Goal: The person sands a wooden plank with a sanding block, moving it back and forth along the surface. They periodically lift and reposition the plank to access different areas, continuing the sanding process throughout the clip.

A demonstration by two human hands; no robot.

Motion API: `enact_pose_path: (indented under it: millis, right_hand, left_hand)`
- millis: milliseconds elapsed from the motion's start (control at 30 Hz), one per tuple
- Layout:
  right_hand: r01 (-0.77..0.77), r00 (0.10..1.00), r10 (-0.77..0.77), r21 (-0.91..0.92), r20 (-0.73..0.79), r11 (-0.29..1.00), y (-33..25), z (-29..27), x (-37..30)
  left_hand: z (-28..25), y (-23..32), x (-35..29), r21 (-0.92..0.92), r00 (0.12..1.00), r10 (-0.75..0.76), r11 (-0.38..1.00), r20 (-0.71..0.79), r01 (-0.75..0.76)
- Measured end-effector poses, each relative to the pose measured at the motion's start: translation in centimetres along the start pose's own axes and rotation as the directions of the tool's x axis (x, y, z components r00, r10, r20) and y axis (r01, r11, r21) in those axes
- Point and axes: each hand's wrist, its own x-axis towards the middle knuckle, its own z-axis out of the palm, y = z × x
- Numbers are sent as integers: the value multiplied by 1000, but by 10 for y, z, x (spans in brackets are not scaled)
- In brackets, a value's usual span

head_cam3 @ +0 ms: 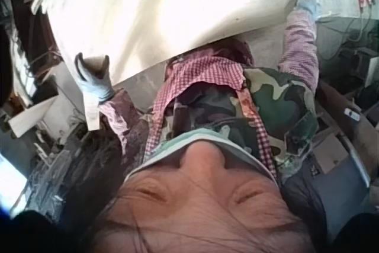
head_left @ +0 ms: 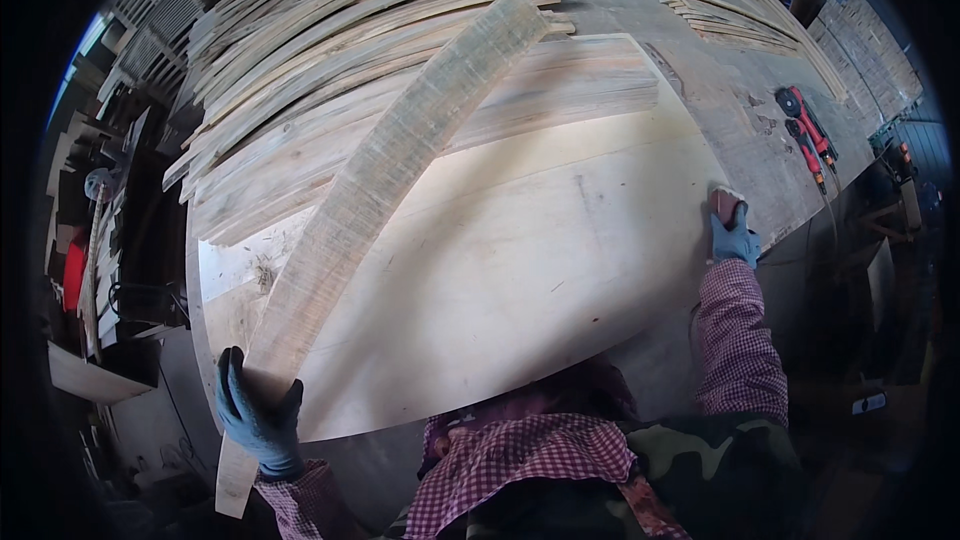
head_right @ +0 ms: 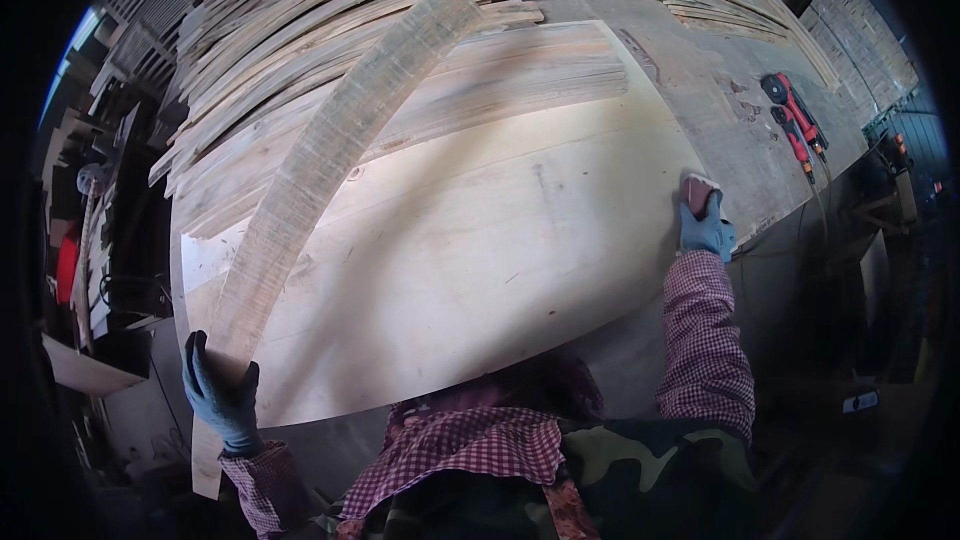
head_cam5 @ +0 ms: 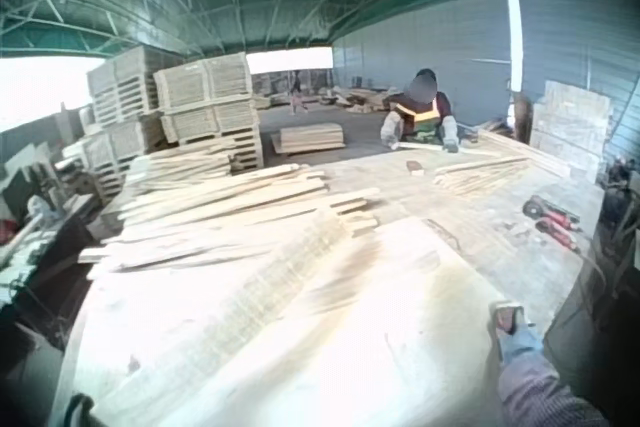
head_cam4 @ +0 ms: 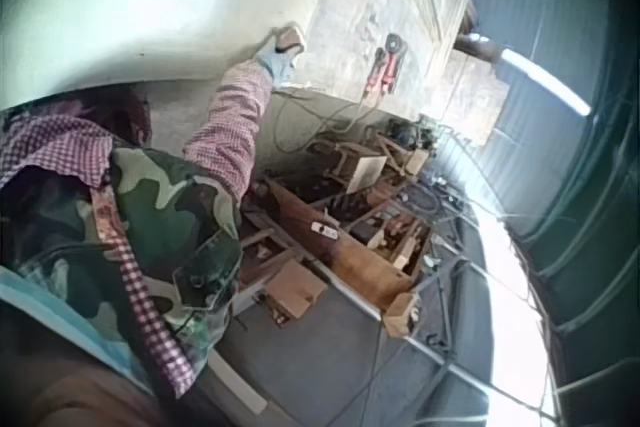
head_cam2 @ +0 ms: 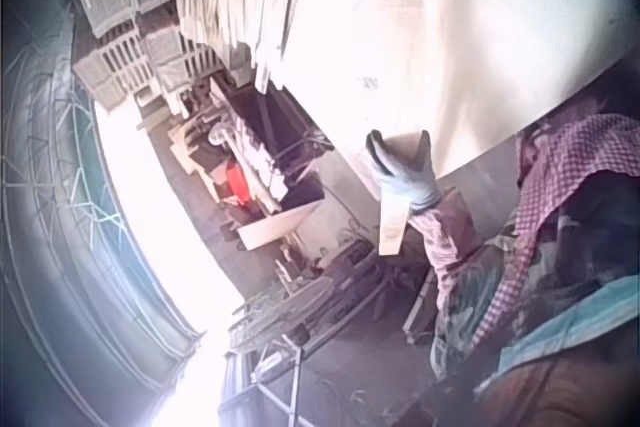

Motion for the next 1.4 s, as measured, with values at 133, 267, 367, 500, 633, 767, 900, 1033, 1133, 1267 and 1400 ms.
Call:
enact_pose_path:
  millis: [133, 267, 367, 500, 633, 767, 900, 1033, 1133, 1267, 1400]
  right_hand:
    - [46, 996, -58, -154, -71, 987, 22, 21, -24]
    - [485, 860, -491, -74, -136, 871, -82, 60, -137]
    - [788, 616, -786, 56, -49, 614, -179, 76, -258]
    - [848, 453, -891, 320, -26, 422, -225, 74, -322]
    - [839, 537, -799, 272, -272, 471, -163, 46, -245]
    - [446, 893, -445, 7, -68, 895, -16, 47, -139]
    - [704, 709, -705, 45, 13, 709, -32, 44, -204]
    - [902, 402, -909, 123, 109, 413, -150, 57, -315]
    - [967, 175, -953, 140, 247, 214, -238, 73, -406]
    - [957, 76, -980, 265, 182, 123, -280, 64, -427]
    - [934, 338, -926, 178, -168, 308, -250, 62, -303]
  left_hand:
    - [1, -14, -8, 32, 1000, 5, 999, -23, -4]
    - [5, -10, -13, -44, 999, -38, 998, -9, 38]
    - [4, -4, -13, -27, 999, -32, 999, -16, 31]
    - [-1, -2, -5, 15, 999, 20, 1000, -49, -19]
    - [-1, -11, -22, -22, 998, -23, 1000, -61, 22]
    - [4, -4, -13, -84, 996, -64, 995, -66, 59]
    - [-6, -15, -20, -77, 988, -126, 990, -86, 120]
    - [-14, -21, -31, 5, 981, -162, 987, -106, 164]
    - [-27, -27, -37, 56, 976, -189, 979, -105, 196]
    - [-34, -32, -35, 87, 968, -217, 970, -129, 229]
    - [-38, -40, -49, 85, 966, -204, 972, -159, 219]
